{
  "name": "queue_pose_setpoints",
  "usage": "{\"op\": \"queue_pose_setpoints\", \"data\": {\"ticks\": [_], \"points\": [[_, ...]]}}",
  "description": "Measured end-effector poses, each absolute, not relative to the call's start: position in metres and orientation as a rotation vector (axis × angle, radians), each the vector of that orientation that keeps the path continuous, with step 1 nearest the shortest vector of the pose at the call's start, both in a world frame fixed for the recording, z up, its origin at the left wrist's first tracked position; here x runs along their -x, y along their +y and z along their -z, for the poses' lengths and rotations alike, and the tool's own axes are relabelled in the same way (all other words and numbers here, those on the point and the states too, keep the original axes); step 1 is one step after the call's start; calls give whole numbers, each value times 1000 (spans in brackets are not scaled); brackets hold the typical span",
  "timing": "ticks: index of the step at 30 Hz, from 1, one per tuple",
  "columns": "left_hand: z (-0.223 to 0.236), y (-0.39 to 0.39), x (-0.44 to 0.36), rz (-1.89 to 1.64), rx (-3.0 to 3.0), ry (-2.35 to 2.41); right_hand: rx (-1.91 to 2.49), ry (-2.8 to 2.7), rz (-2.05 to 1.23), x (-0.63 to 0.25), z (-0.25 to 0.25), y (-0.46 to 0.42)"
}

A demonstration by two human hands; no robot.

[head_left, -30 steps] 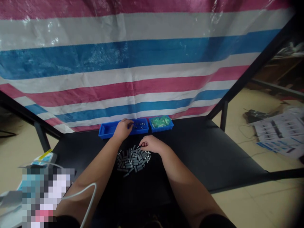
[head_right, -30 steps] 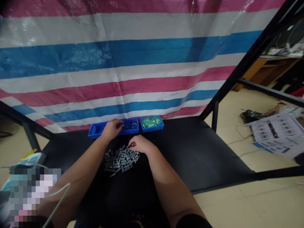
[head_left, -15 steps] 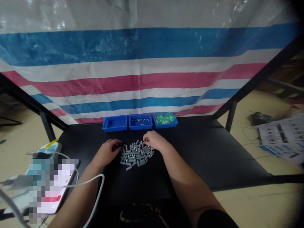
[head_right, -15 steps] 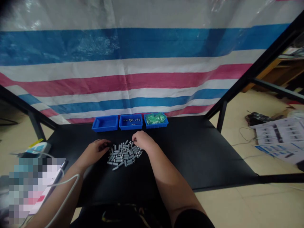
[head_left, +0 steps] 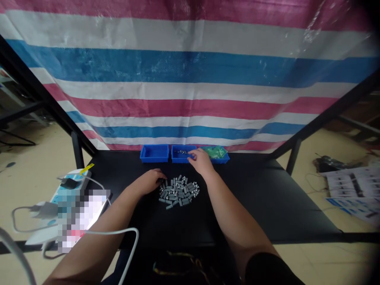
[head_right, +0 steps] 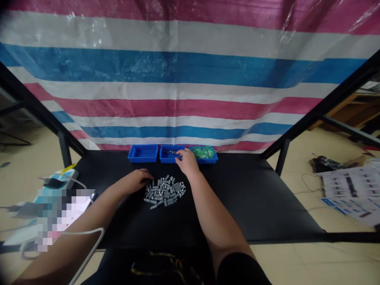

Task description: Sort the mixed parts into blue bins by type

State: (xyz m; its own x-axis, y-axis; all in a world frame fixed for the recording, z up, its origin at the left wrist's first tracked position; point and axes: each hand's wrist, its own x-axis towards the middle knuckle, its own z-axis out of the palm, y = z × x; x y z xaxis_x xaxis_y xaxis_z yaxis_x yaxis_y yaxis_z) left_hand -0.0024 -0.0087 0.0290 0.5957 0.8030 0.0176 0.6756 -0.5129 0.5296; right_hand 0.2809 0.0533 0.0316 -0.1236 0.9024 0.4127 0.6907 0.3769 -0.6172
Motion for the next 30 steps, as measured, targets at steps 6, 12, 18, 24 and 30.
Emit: {"op": "queue_pose_setpoints", "data": {"ticks": [6, 12, 18, 24, 30], "points": [[-21, -2, 2, -315, -2353, 1388, 1314, -2248, -767, -287, -21, 9], [-22, 7, -7, -249, -2318, 1464, 1310, -2395, -709, -272, -26, 9], [-35, 20, -18, -173, -2292, 1460, 1491, -2430, -625, -251, -26, 26], [-63, 36, -30, -237, -2304, 1468, 1509, -2318, -619, -255, -17, 28], [-77, 41, -42, -231, -2302, 1470, 1387, -2145, -690, -274, -7, 19]]}}
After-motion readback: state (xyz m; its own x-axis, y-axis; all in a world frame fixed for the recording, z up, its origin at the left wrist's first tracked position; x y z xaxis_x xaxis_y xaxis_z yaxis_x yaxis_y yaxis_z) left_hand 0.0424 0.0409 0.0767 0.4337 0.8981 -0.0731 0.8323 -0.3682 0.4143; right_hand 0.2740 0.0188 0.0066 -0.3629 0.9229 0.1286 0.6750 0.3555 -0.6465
